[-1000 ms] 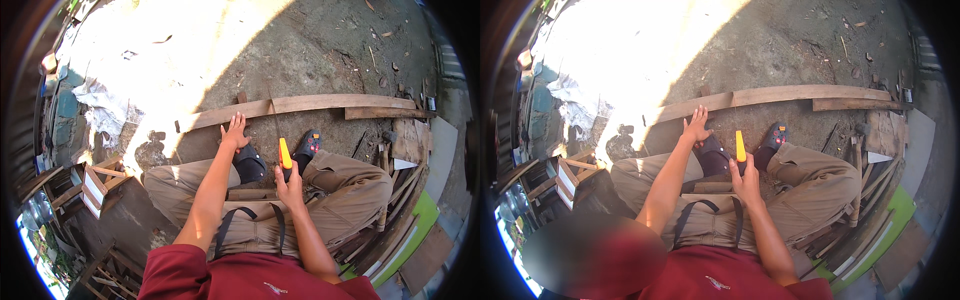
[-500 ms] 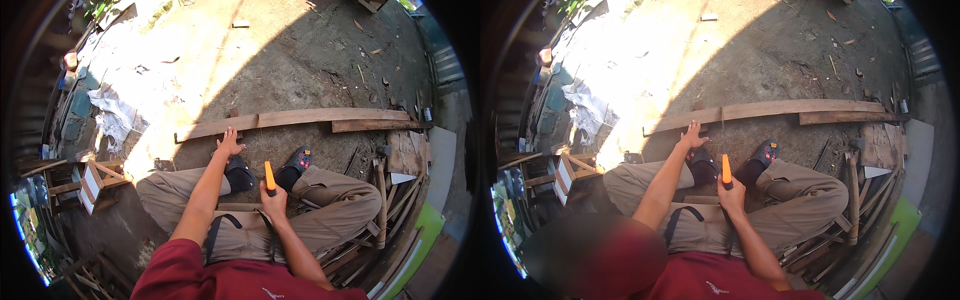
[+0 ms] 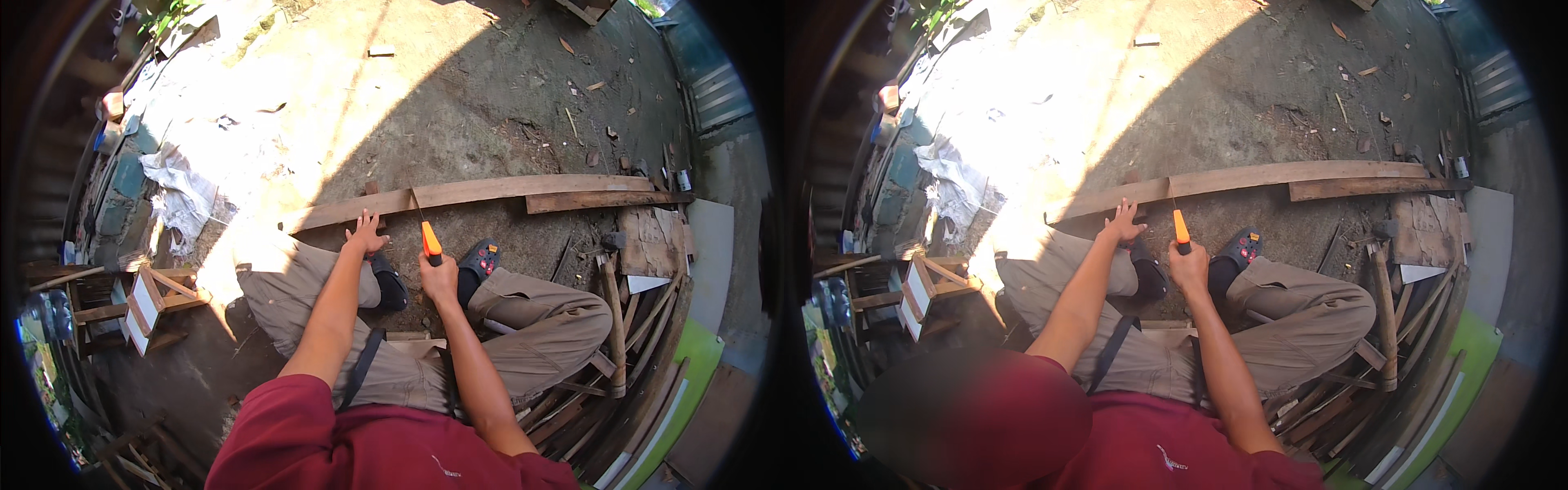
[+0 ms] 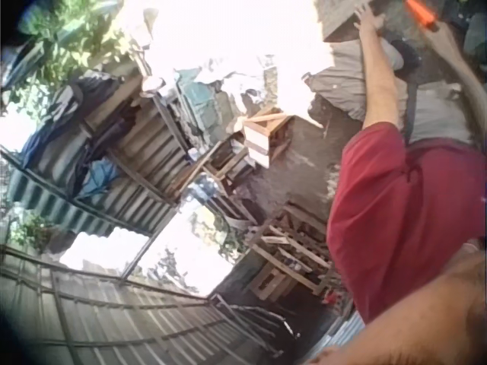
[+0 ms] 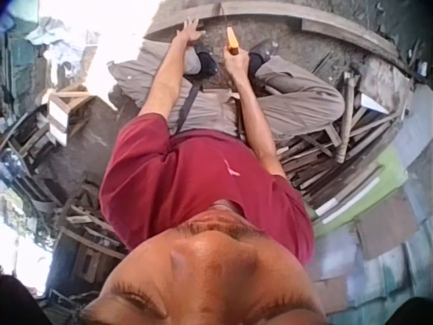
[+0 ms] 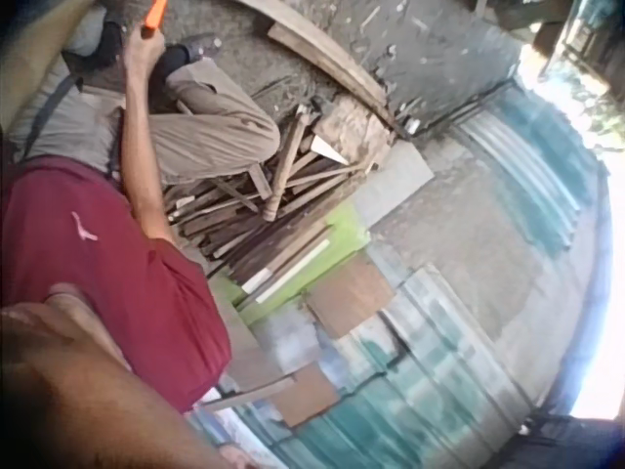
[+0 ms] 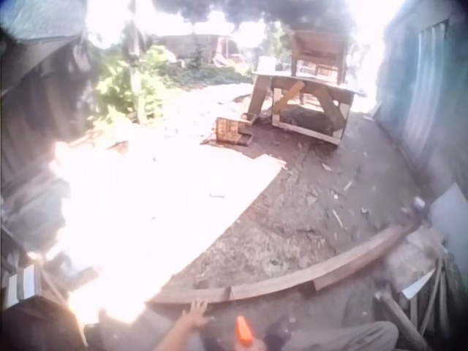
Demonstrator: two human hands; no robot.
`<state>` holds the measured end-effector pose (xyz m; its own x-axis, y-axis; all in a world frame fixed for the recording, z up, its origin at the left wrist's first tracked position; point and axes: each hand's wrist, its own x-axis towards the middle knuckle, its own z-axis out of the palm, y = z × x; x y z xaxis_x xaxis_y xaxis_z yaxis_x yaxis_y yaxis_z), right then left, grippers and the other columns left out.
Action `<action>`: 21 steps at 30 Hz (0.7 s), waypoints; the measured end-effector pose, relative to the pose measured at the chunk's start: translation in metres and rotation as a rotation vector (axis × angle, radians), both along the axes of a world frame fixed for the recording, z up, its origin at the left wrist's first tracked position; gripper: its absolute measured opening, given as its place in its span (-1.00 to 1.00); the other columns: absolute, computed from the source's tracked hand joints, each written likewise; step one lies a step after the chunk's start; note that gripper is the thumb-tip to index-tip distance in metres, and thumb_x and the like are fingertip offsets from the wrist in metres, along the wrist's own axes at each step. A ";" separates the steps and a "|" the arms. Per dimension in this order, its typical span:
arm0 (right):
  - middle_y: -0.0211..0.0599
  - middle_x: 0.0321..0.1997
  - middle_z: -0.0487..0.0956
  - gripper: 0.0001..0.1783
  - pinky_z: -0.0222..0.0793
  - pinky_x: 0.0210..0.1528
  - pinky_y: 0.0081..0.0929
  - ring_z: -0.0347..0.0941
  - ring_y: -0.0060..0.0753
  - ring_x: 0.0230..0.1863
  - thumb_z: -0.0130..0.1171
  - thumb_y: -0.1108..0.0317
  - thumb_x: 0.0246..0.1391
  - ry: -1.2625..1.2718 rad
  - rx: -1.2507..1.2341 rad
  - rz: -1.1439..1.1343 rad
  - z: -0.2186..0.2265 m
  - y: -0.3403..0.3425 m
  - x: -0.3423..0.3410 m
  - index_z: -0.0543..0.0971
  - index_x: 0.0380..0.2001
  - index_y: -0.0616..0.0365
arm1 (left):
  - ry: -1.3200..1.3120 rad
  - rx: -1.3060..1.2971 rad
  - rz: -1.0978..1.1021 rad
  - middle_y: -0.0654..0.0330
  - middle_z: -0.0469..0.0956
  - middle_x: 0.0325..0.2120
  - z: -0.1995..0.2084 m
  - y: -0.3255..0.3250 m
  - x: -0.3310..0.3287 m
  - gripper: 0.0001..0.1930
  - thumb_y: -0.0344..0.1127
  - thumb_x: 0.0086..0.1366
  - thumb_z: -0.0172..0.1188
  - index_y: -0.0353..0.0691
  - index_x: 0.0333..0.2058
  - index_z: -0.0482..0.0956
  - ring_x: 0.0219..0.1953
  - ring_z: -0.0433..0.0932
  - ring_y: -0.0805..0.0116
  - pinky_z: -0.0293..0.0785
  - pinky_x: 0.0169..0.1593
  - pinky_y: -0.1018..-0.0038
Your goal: The person sits on the ground and uses a hand saw to cut a long wooden plank. They hold the plank with one hand and saw with the other, making several cuts along its length. The plank is repositioned between cuts, and the saw is set down briefly before resuming.
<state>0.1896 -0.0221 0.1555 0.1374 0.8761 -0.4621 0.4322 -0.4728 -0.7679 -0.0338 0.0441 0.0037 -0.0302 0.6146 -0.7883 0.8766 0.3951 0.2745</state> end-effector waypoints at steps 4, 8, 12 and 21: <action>-0.32 -0.69 0.49 -0.57 0.31 -0.47 -0.29 0.40 -0.57 -0.59 0.30 0.15 0.16 0.074 0.029 0.023 0.008 -0.021 -0.015 0.54 -0.59 0.31 | 0.012 -0.049 -0.019 0.20 -0.64 0.53 -0.001 -0.002 -0.018 0.15 0.23 0.28 0.22 0.10 0.52 -0.46 0.58 -0.44 0.08 -0.21 0.45 -0.34; -0.41 -0.72 0.45 -0.62 0.29 -0.49 -0.37 0.35 -0.63 -0.60 0.32 0.23 0.15 0.027 0.053 0.046 0.029 -0.079 0.011 0.54 -0.61 0.28 | 0.017 -0.028 -0.036 0.19 -0.61 0.54 0.002 -0.010 -0.016 0.18 0.23 0.26 0.24 0.08 0.51 -0.50 0.58 -0.40 0.06 -0.14 0.44 -0.34; -0.34 -0.73 0.43 -0.55 0.27 -0.50 -0.28 0.34 -0.56 -0.63 0.30 0.15 0.14 -0.063 0.091 0.008 -0.029 -0.002 -0.013 0.51 -0.62 0.31 | -0.005 0.080 -0.050 0.23 -0.56 0.55 0.004 -0.022 0.005 0.12 0.18 0.27 0.24 0.13 0.52 -0.41 0.58 -0.36 0.14 -0.17 0.46 -0.30; -0.20 -0.66 0.56 -0.62 0.39 -0.40 -0.30 0.51 -0.52 -0.54 0.28 0.19 0.15 -0.008 -0.044 0.078 0.017 -0.038 -0.002 0.60 -0.52 0.35 | -0.026 -0.006 -0.008 0.30 -0.57 0.55 0.013 -0.018 -0.033 0.04 0.07 0.31 0.19 0.21 0.53 -0.37 0.58 -0.34 0.21 -0.16 0.46 -0.32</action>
<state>0.1878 -0.0603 0.1726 0.0728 0.8632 -0.4996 0.4749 -0.4705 -0.7437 -0.0671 0.0260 0.0165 -0.0051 0.6100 -0.7924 0.8726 0.3897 0.2945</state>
